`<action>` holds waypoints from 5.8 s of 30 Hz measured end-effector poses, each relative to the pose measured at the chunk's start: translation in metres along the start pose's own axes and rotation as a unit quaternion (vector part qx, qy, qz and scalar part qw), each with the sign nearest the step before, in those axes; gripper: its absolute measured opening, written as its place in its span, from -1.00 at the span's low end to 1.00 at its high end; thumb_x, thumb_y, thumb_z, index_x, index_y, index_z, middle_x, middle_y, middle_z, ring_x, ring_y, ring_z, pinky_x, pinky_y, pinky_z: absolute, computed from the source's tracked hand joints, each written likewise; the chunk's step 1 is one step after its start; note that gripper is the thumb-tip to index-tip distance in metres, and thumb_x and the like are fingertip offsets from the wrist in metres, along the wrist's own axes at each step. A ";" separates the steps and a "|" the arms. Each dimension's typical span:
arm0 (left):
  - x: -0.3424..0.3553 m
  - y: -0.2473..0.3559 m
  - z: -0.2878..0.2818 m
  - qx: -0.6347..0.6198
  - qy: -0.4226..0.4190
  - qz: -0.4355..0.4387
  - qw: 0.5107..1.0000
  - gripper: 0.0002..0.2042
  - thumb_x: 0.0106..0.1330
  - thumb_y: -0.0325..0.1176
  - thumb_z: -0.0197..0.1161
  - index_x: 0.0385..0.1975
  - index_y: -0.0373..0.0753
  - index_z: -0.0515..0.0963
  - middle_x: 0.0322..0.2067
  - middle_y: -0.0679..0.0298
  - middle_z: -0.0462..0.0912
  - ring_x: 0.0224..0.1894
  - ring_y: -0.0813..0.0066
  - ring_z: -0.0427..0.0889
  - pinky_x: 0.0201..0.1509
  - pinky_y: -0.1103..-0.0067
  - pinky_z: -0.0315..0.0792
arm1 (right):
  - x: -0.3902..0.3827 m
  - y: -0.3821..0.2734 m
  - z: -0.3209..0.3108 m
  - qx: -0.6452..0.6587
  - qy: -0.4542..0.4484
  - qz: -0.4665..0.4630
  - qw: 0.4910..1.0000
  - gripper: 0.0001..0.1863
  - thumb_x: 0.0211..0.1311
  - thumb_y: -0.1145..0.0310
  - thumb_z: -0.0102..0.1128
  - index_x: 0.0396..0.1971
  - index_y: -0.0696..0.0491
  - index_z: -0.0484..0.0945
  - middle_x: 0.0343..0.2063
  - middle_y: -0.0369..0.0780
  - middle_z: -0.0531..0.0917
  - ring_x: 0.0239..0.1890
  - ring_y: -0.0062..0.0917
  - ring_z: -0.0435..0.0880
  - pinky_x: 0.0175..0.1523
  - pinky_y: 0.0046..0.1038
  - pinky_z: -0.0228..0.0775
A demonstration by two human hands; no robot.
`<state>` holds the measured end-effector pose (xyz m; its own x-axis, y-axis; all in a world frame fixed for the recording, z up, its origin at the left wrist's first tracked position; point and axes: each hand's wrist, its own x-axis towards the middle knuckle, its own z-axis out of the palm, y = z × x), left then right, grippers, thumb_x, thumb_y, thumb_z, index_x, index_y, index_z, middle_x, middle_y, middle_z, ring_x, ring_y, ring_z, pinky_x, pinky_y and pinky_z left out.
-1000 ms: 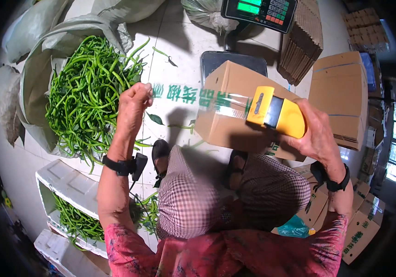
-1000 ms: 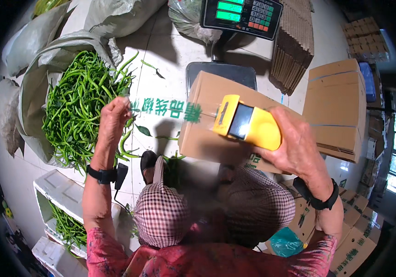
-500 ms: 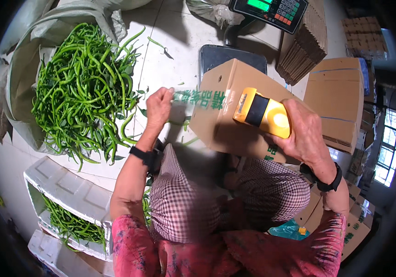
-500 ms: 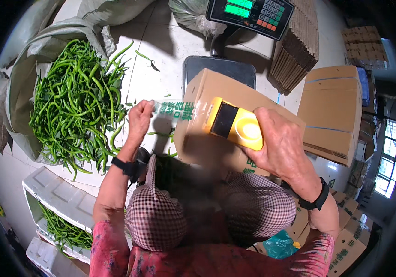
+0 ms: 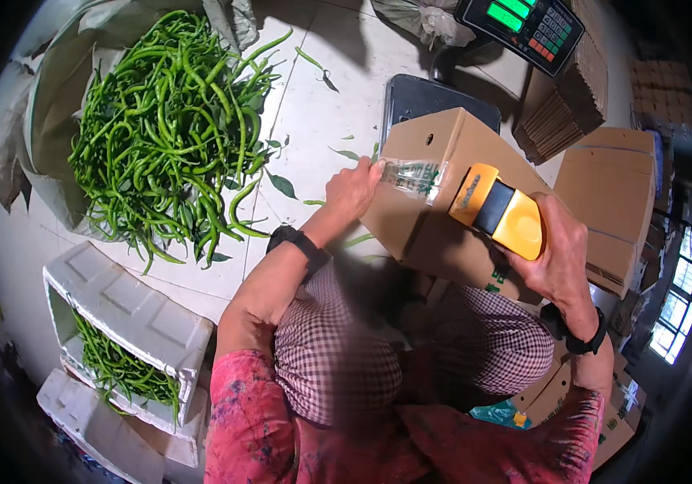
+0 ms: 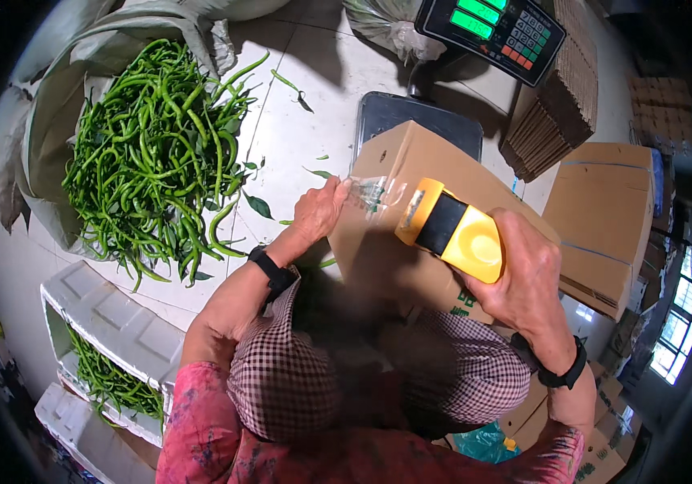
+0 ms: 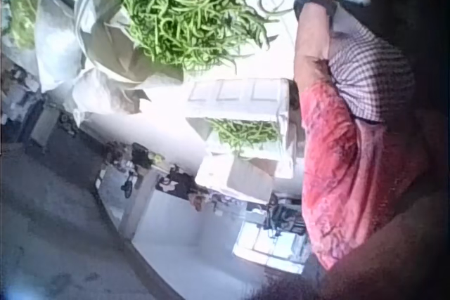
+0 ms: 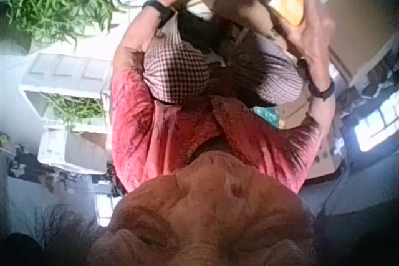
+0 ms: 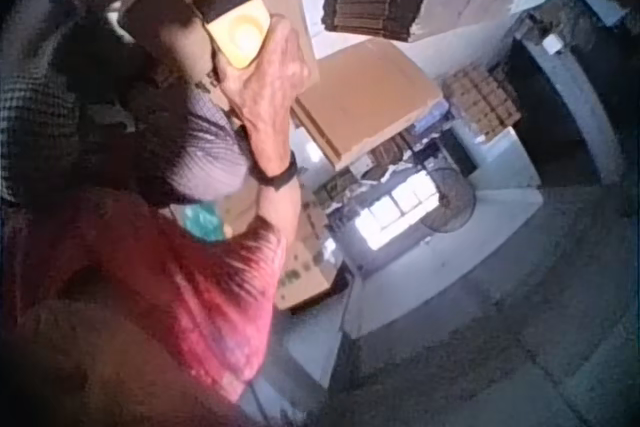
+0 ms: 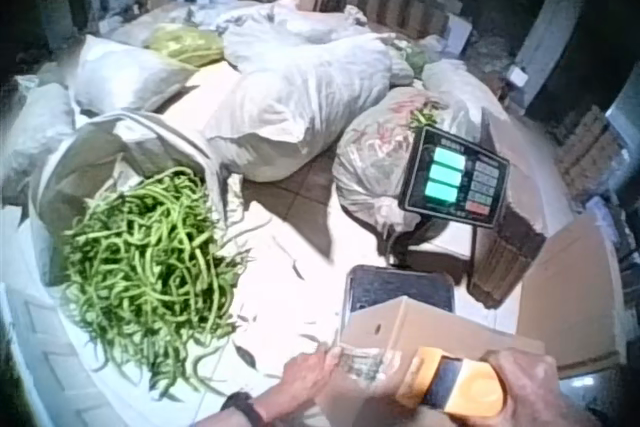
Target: The person sorts green peppers into a cardboard box on a scale, tapes the box closed with a dispenser, and then prepares a second box.
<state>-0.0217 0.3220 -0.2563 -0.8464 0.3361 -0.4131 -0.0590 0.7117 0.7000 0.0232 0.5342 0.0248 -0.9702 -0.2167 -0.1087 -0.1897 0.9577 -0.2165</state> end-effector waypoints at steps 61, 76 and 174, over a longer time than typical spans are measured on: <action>-0.012 0.181 -0.086 0.107 0.130 0.101 0.981 -0.38 0.42 0.05 -0.05 0.34 -0.21 0.09 -0.38 -0.23 0.63 -0.31 -0.26 0.62 -0.23 0.09 0.44 | -0.191 0.188 -0.060 0.062 0.045 0.140 0.987 -0.39 -0.22 0.35 0.52 -0.07 0.09 0.48 -0.18 -0.08 0.64 -0.08 -0.14 0.63 0.04 -0.26 0.48; -0.012 0.176 -0.083 0.089 0.145 0.125 0.977 -0.34 0.44 0.14 -0.06 0.36 -0.21 0.14 -0.39 0.02 0.63 -0.38 0.03 0.66 -0.26 0.31 0.47 | -0.238 0.250 0.008 0.156 0.077 0.165 0.971 -0.36 -0.22 0.48 0.51 -0.01 0.03 0.46 -0.12 -0.11 0.63 -0.05 -0.15 0.62 0.07 -0.27 0.47; 0.007 0.166 -0.117 -0.060 -0.028 0.034 0.997 -0.40 0.51 0.05 -0.17 0.28 -0.38 0.27 0.09 0.07 0.43 0.10 0.36 0.40 0.24 0.49 0.23 | -0.257 0.422 0.096 0.339 0.516 0.503 0.605 -0.33 -0.11 0.30 0.53 0.02 0.15 0.40 -0.14 -0.16 0.58 -0.05 -0.54 0.59 -0.11 -0.49 0.56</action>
<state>-0.0991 0.3703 -0.0751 -0.8199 0.4180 -0.3913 -0.0678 0.6077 0.7913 0.2067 0.9760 -0.1319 -0.1877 0.9796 0.0715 0.3407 0.1332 -0.9307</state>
